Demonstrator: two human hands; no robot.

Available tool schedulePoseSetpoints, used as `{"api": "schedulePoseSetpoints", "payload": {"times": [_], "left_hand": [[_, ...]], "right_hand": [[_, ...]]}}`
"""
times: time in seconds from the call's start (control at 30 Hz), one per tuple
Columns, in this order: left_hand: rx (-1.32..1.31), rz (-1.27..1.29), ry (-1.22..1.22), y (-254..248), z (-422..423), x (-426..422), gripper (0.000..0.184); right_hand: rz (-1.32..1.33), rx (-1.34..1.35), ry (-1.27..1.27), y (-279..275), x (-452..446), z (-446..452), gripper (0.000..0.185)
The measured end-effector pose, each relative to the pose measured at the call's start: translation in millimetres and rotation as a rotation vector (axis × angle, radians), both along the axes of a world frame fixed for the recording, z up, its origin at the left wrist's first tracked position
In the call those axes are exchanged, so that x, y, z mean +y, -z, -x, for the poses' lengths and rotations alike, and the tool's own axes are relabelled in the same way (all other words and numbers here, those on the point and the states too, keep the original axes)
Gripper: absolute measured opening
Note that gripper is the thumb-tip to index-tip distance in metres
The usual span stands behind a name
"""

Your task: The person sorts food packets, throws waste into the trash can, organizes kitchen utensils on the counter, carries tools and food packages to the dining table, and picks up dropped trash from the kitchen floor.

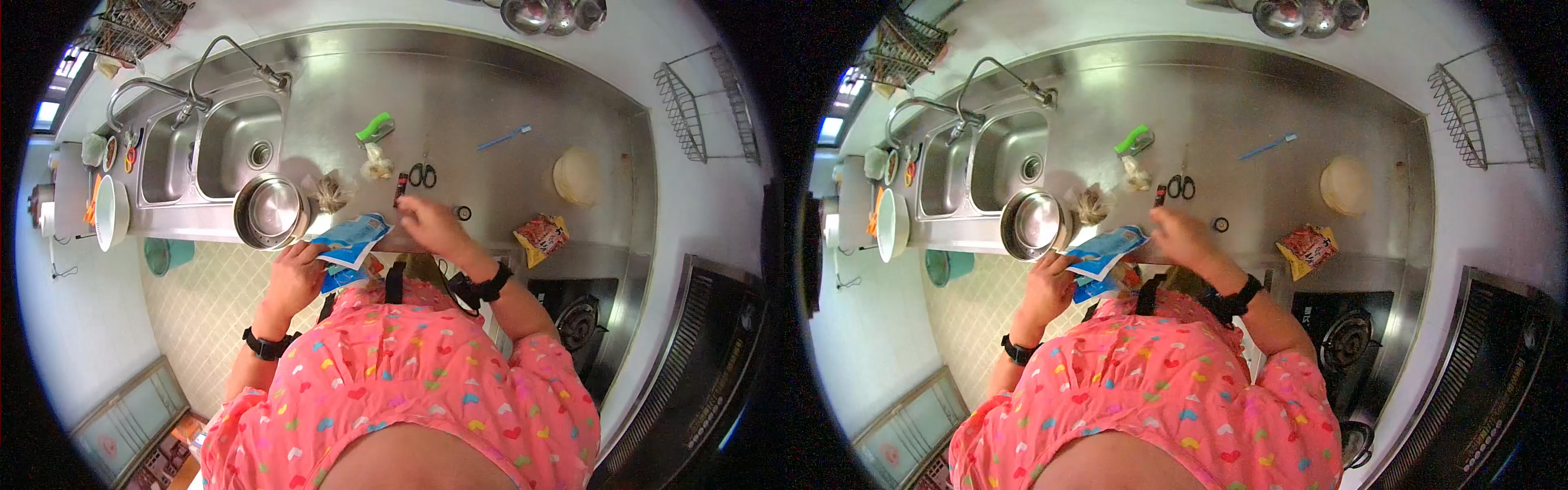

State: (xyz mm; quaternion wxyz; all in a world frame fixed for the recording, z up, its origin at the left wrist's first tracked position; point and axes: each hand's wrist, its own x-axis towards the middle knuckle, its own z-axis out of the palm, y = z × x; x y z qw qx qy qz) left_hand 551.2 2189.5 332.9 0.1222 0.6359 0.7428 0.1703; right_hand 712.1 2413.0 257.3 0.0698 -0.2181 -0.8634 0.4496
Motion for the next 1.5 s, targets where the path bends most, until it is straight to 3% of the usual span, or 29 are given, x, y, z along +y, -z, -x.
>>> {"api": "schedulePoseSetpoints", "payload": {"times": [0.13,0.2,0.27,0.33,0.43,0.53,0.8,1.0,1.07,1.2,1.33,1.43,1.5], "left_hand": [[-0.004,-0.012,-0.073,4,-2,-4,0.01],[-0.006,-0.018,-0.114,6,-2,-4,0.012],[0.016,-0.028,-0.129,7,-1,-2,0.013],[0.023,-0.029,-0.125,6,-1,1,0.013],[0.03,-0.027,-0.122,8,-1,6,0.013],[0.026,-0.012,-0.128,8,-3,9,0.013],[0.018,0.016,-0.167,7,-4,12,0.016],[0.011,-0.007,-0.169,11,-1,9,0.019],[0.007,0.005,-0.162,12,-1,9,0.019],[0.009,0.01,-0.181,8,-4,12,0.018],[0.01,0.0,-0.184,11,-5,9,0.018],[0.011,-0.009,-0.18,17,-6,9,0.018],[0.014,-0.011,-0.203,20,-6,6,0.017]], "right_hand": [[-0.144,-0.034,0.278,19,52,-13,0.027],[-0.2,-0.183,0.392,32,71,-14,0.03],[-0.185,-0.267,0.408,39,76,-1,0.036],[-0.377,-0.361,0.384,47,72,21,0.044],[-0.381,-0.438,0.334,48,64,52,0.042],[-0.545,-0.357,0.357,95,61,61,0.036],[-0.268,-0.516,0.265,89,78,61,0.031],[-0.108,-0.281,0.372,60,106,52,0.023],[-0.203,0.045,0.309,42,112,58,0.025],[-0.386,0.076,0.036,37,109,94,0.035],[-0.482,0.092,-0.032,30,87,128,0.033],[-0.488,-0.118,0.058,41,103,125,0.03],[-0.447,-0.383,0.292,52,130,107,0.031]]}}
